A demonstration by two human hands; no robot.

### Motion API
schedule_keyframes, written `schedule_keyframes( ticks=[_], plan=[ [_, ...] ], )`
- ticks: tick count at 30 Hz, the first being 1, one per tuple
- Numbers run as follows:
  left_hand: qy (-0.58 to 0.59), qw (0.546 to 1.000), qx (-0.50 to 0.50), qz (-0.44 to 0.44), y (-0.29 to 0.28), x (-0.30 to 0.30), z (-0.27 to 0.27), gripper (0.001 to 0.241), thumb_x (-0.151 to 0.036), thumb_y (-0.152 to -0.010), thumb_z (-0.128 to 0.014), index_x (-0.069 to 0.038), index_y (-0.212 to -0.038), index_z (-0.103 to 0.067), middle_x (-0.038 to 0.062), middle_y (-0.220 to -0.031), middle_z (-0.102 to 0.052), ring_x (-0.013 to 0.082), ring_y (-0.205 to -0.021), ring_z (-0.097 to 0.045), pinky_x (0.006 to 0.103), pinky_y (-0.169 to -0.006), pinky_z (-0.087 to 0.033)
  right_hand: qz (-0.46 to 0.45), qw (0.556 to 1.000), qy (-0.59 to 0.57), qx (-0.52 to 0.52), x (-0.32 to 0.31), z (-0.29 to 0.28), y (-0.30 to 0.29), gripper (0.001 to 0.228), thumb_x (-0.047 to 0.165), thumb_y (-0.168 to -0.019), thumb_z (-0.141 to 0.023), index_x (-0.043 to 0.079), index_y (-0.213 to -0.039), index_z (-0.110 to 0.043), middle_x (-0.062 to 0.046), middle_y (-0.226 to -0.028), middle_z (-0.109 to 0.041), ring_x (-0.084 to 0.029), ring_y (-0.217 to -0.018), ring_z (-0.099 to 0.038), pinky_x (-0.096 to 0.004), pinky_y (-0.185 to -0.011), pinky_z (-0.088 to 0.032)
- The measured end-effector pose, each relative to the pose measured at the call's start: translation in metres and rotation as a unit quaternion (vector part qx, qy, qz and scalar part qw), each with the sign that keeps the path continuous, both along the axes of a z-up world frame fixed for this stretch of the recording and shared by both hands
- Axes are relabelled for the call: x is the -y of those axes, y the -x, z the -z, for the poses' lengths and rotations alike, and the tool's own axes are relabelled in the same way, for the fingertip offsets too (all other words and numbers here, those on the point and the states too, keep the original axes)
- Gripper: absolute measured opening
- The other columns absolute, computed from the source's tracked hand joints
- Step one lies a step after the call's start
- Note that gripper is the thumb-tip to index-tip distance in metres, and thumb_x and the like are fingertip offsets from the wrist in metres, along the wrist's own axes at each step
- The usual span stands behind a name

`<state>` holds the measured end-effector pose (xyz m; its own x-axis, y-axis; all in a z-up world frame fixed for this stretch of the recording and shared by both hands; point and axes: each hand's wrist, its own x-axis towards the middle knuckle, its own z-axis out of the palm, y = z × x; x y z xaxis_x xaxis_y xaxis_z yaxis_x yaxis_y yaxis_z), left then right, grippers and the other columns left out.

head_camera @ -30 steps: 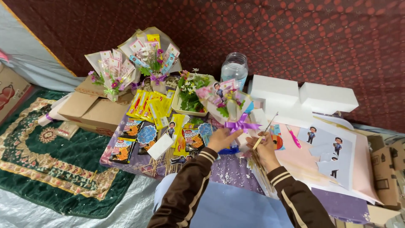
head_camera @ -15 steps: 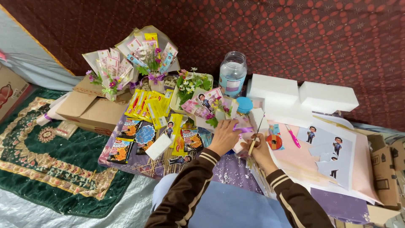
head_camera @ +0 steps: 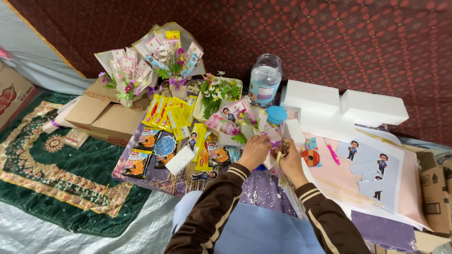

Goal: Assembling and decorating gift bouquets with snacks, money, and ribbons

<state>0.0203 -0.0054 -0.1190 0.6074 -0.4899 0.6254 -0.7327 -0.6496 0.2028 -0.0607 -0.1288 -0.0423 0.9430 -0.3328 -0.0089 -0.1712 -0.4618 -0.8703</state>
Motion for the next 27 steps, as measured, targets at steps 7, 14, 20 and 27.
schedule_keyframes(
  ticks=[7,14,20,27],
  plan=[
    [-0.008,1.000,0.020,-0.005,0.000,0.000,0.001,0.007,-0.022,-0.077,-0.061,-0.018,-0.072,-0.062,-0.002,-0.089,-0.054,0.0203,-0.079,-0.055,0.0317,-0.073,-0.042,-0.011,1.000,-0.012,0.007,0.001,-0.001,-0.008,0.031,0.017,-0.071,-0.070,0.017,-0.099,-0.055,-0.008,-0.069,-0.062,-0.024,-0.073,-0.060,-0.033,-0.074,-0.046],
    [0.005,0.999,-0.031,0.017,0.004,-0.005,-0.009,0.007,-0.022,-0.075,-0.060,-0.016,-0.073,-0.062,-0.001,-0.088,-0.053,0.0215,-0.078,-0.056,0.0316,-0.071,-0.043,-0.016,0.998,-0.014,-0.054,-0.003,-0.018,-0.011,0.033,0.020,-0.069,-0.068,0.018,-0.100,-0.058,-0.009,-0.069,-0.064,-0.025,-0.072,-0.062,-0.036,-0.073,-0.047],
    [0.013,0.997,-0.063,0.032,0.009,-0.008,-0.011,0.016,-0.027,-0.064,-0.063,-0.014,-0.073,-0.062,0.000,-0.088,-0.056,0.0227,-0.079,-0.058,0.0331,-0.077,-0.046,0.009,0.985,-0.174,-0.019,-0.002,-0.024,-0.011,0.035,0.005,-0.071,-0.061,0.005,-0.106,-0.052,-0.012,-0.068,-0.057,-0.020,-0.060,-0.055,-0.024,-0.057,-0.044],
    [-0.002,0.997,-0.073,0.024,0.007,-0.006,-0.007,0.017,-0.026,-0.064,-0.062,-0.014,-0.076,-0.062,0.000,-0.092,-0.056,0.0219,-0.083,-0.058,0.0317,-0.079,-0.046,-0.054,0.996,0.029,-0.070,0.012,-0.018,-0.017,0.035,0.019,-0.073,-0.067,0.015,-0.105,-0.054,-0.008,-0.066,-0.062,-0.027,-0.071,-0.062,-0.037,-0.074,-0.046]
  ],
)
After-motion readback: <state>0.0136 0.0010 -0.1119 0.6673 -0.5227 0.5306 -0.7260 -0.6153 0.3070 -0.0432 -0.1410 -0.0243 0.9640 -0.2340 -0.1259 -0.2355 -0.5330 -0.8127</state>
